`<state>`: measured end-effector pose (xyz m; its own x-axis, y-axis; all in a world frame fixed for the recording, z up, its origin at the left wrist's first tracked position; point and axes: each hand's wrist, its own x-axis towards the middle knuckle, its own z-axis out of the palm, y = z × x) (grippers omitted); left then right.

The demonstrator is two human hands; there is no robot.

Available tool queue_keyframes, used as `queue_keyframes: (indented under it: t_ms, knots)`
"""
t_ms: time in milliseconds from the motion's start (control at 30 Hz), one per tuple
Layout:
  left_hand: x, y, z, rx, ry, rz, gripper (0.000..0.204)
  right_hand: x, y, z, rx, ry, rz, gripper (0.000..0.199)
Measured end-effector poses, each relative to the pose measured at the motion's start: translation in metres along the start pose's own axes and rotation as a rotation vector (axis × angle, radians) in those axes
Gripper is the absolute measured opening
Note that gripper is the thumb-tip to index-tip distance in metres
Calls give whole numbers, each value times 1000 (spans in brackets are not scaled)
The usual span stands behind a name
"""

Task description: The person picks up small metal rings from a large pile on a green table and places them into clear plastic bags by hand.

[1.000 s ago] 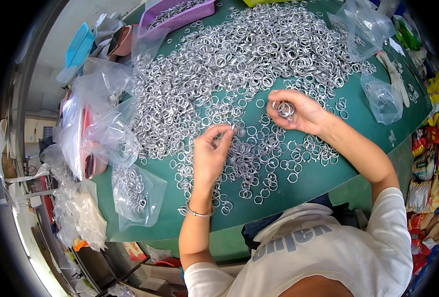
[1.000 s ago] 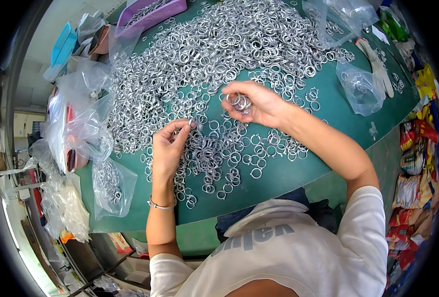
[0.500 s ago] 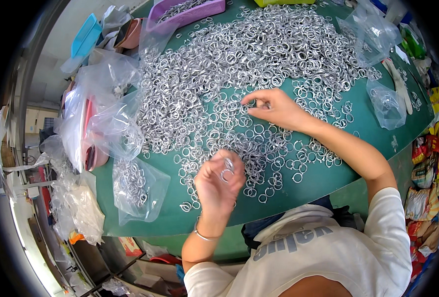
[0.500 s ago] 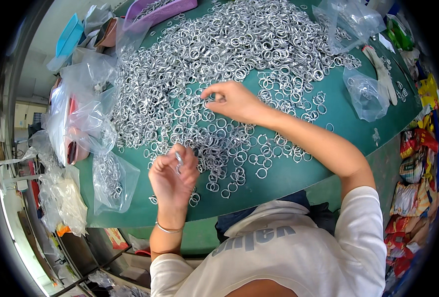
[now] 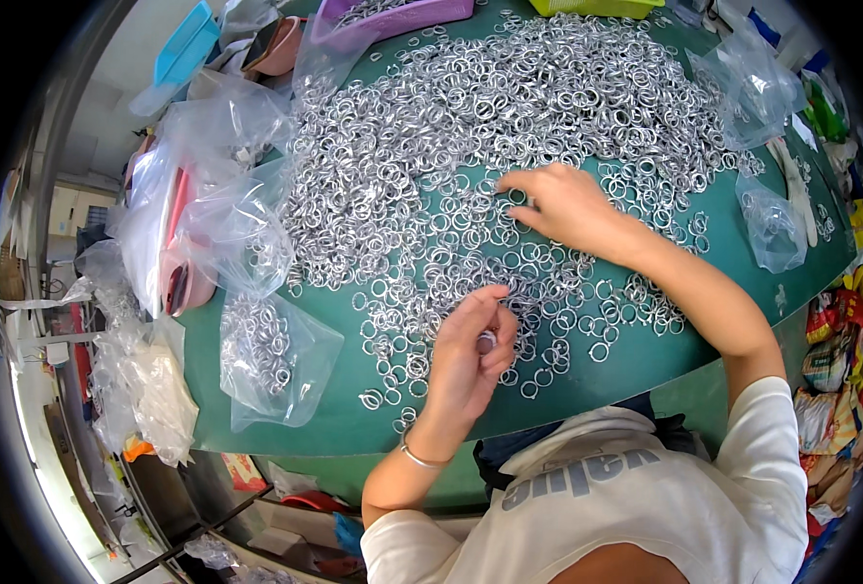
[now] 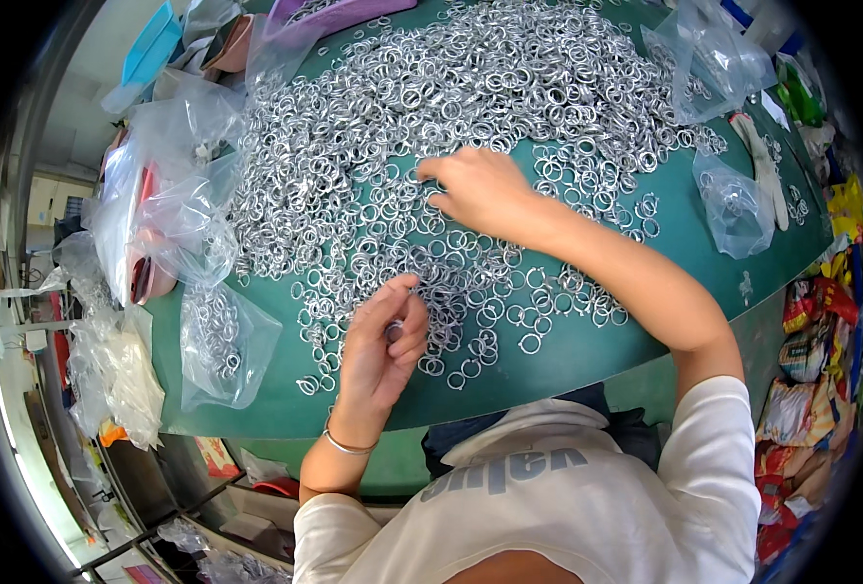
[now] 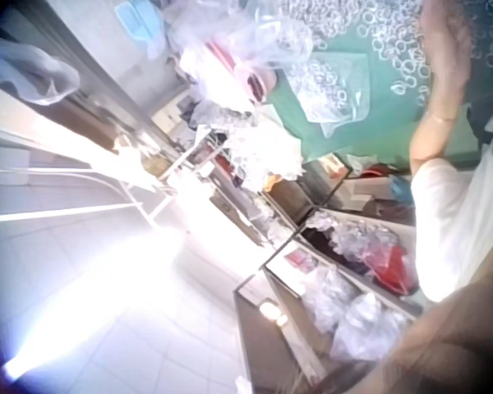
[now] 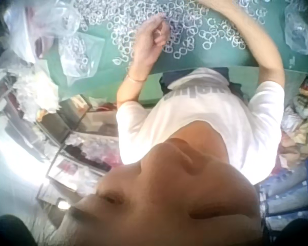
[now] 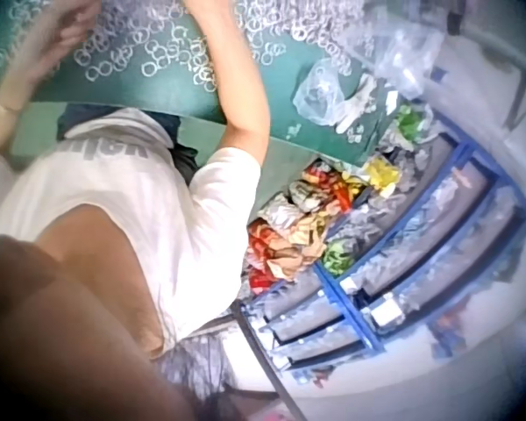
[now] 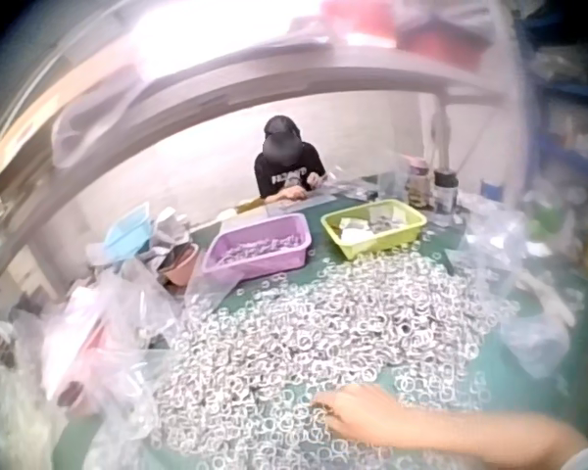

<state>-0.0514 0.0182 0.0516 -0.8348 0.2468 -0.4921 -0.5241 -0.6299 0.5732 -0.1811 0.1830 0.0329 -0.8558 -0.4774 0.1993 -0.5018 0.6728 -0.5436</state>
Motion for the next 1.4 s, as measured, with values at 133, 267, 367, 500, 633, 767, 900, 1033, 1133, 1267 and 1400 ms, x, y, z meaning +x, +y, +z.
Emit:
queue_keyframes:
  t_ms: [133,267,367,500,633,767,900,1033,1133,1267,1400]
  knots:
    - [1,-8,12,22,-13,-19,23,16,5,33,-186,-19,-148,14]
    - [-8,-5,2,-56,-70,-17,27,12,2,17,170,0,-90,12]
    - [-12,-4,-7,-58,-88,-6,27,7,2,-6,848,-315,294,10]
    - [-13,8,-15,52,-71,51,26,1,7,-21,1018,-328,486,7]
    - [15,54,-17,1014,81,438,20,-4,17,-20,1540,-192,505,10]
    - [70,73,-41,1677,279,737,22,6,12,-14,1669,-189,474,12]
    - [93,67,-44,1859,353,880,20,11,25,-12,1524,-175,511,14]
    - [93,67,-39,1843,326,718,18,9,36,-15,1551,-217,521,11]
    - [89,67,-38,1833,326,723,14,11,28,-15,1455,-178,520,18]
    - [83,73,-40,1955,225,750,9,22,9,-13,1495,-128,566,19]
    - [84,71,-41,1970,190,815,10,37,8,1,1037,-263,473,19]
